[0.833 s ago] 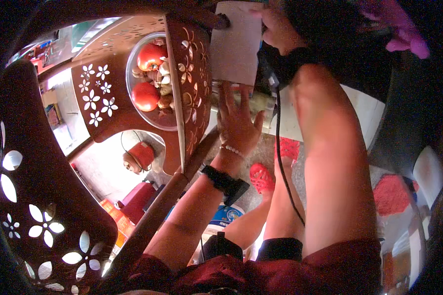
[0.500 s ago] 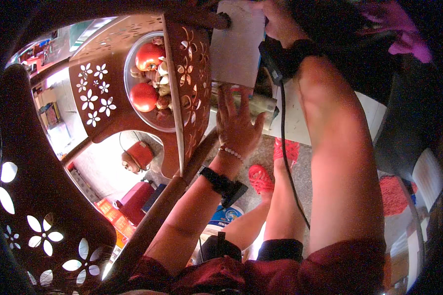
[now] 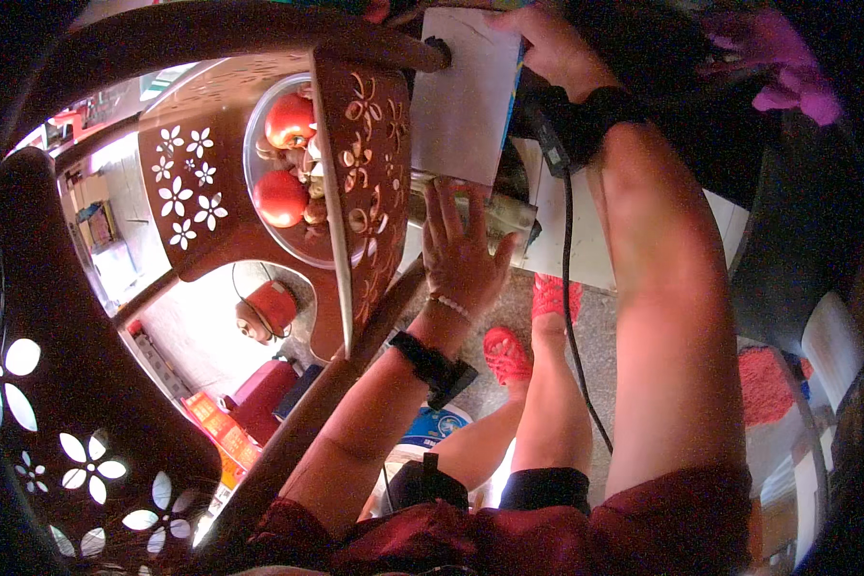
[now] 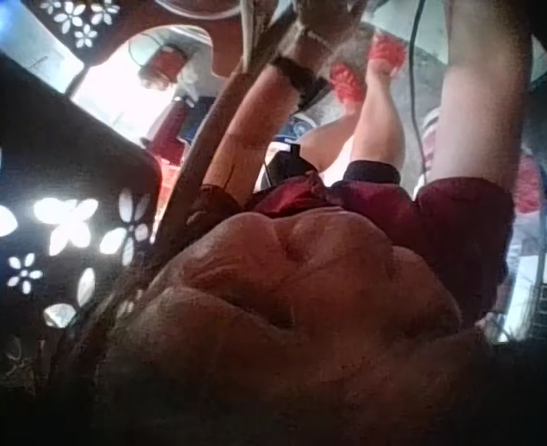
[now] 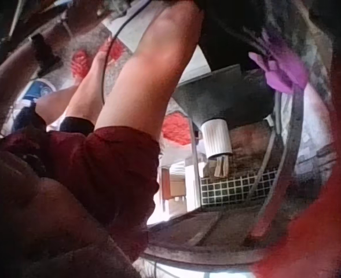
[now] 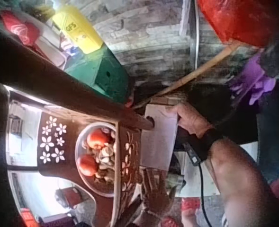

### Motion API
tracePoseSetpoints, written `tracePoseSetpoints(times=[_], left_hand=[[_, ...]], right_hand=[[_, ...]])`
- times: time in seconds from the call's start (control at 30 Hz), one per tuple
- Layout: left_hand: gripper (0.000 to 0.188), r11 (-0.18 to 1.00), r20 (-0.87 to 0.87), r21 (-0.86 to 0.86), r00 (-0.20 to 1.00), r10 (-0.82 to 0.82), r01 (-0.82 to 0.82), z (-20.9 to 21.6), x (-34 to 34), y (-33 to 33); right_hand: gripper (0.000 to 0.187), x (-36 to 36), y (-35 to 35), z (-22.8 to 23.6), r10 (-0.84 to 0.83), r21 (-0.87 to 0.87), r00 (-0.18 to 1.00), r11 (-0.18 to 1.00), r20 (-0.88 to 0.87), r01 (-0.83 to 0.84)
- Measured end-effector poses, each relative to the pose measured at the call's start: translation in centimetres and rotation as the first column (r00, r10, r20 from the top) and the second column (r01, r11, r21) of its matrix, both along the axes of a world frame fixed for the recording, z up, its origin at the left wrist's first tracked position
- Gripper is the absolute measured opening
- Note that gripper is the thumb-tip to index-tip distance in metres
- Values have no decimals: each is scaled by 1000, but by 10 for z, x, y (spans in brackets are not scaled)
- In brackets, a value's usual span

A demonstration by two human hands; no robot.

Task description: Handling and organizing various food items like tomatoes, mushrooms, and other ingredients into containers.

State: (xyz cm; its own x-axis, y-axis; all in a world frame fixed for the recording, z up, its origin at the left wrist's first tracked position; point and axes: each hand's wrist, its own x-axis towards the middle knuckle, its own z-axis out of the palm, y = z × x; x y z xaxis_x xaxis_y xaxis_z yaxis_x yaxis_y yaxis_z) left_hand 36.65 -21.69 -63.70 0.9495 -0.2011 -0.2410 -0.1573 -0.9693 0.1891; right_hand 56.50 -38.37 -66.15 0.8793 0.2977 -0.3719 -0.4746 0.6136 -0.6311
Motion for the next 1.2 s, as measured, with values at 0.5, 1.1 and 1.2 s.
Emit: tracePoseSetpoints(times=[0.5,1.1,1.2], left_hand=[[75,996,54,-86,998,-12,16,-14,1,-10],[78,995,82,-97,997,-10,18,-5,5,-17],[78,998,51,-66,999,-12,15,-6,5,-17]], right_hand=[[24,26,3,-27,-102,-82,972,989,210,122],[48,27,-3,-5,-340,-239,926,897,164,371],[36,27,-10,-5,-254,-179,947,940,197,289]])
